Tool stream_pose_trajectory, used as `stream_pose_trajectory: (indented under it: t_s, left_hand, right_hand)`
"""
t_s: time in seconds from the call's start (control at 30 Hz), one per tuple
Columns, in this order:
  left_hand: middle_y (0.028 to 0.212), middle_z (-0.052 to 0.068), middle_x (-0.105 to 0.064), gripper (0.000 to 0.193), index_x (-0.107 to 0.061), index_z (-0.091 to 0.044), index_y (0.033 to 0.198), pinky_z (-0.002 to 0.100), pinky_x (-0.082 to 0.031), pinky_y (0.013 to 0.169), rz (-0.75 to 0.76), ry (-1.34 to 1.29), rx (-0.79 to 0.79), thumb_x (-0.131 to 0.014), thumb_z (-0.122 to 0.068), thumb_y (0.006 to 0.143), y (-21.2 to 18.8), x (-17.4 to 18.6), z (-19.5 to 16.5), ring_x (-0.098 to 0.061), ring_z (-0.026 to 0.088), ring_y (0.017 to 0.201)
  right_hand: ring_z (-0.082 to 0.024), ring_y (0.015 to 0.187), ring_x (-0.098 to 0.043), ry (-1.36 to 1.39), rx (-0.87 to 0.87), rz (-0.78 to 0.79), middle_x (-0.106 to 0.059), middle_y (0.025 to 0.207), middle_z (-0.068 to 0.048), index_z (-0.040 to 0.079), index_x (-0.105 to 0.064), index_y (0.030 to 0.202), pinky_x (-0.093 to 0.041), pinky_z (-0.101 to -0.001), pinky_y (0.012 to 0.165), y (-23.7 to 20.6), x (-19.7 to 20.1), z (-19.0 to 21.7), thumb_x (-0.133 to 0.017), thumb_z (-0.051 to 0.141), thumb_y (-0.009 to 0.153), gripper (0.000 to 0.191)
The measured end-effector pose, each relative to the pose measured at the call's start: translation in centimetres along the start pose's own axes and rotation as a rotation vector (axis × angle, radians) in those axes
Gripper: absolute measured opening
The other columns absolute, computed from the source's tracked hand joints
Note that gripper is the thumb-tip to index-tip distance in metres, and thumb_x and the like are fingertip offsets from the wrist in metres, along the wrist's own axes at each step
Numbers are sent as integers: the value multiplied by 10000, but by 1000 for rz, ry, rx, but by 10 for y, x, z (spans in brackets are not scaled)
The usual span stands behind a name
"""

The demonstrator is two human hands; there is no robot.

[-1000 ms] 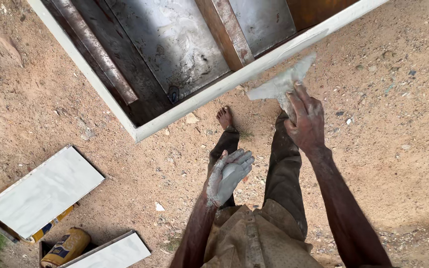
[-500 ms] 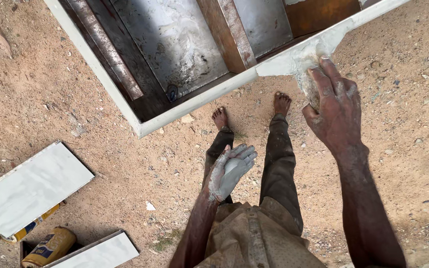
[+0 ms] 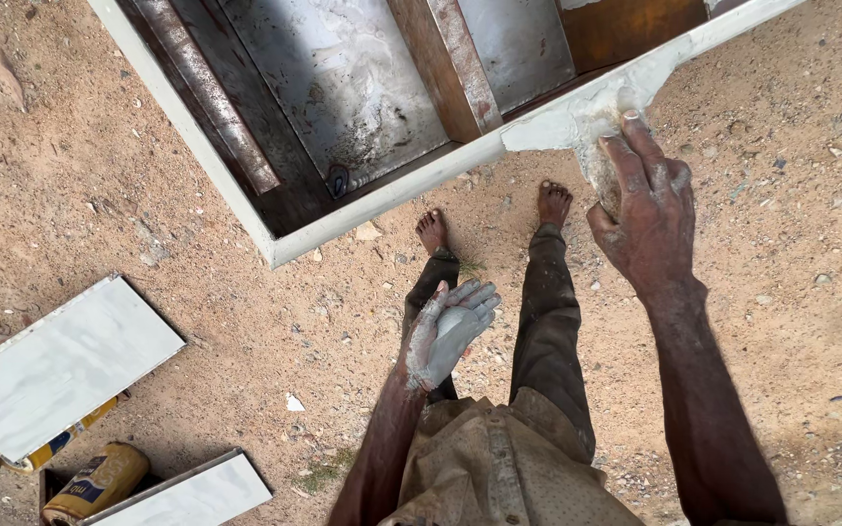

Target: The person applies a white plaster-like substance to the edges and corners of a wooden cabinet using a trowel. They scoop the material from their left hand and smooth it along the cabinet's frame.

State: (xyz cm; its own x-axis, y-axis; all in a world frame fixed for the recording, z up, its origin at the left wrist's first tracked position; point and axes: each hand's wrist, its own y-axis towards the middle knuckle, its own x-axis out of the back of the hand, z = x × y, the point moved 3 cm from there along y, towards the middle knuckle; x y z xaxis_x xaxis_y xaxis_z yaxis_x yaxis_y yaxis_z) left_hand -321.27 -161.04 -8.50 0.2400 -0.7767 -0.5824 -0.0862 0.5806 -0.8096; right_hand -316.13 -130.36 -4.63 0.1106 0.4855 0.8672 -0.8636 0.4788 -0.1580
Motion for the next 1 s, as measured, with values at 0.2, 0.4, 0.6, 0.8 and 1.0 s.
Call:
stream_pose_trajectory:
  t_s: [0.2,0.4,0.6,0.8,1.0]
  left_hand:
    - [1600,322,-328,693,-341,90,1503,496,-339,1239,151,-21,0,-482,-429,1066,5,-4,13,-366,431,1486]
    - [1618,311,-334,622,-363,80,1491,478,-338,1250,159,-95,22,-467,-387,1093,10,-7,12,-358,420,1497]
    - [1599,333,-339,608,-348,112,1477,489,-352,1240,156,-70,-17,-461,-358,1108,4,-7,7,-371,434,1491]
    - [1614,287,-342,632,-327,60,1533,456,-354,1243,108,-16,5,-447,-375,1090,4,-11,-1,-373,404,1495]
    - [1641,291,-316,734,-292,88,1563,480,-331,1257,268,30,25,-491,-415,1067,11,-20,2,-344,409,1521]
  right_hand:
    - [-376,1284,-526,82,-126,75,-448,1629,-117,85,-523,1508,-460,-523,1094,-17,1,-1,-791,47,720,833]
    - [-390,1267,-531,-12,-44,3,-460,1634,-122,70,-524,1530,-472,-514,1087,3,21,12,-791,51,751,824]
    - [-398,1296,-533,3,18,-2,-454,1631,-130,59,-515,1531,-464,-539,1107,16,28,18,-810,76,764,821]
    - [-404,1293,-530,49,-174,225,-438,1647,-75,110,-510,1526,-460,-520,1109,-5,-9,-2,-782,80,774,800]
    - [-422,1498,-444,337,-213,96,-414,1608,-166,45,-448,1525,-380,-510,1254,-47,-36,-36,-724,6,776,799]
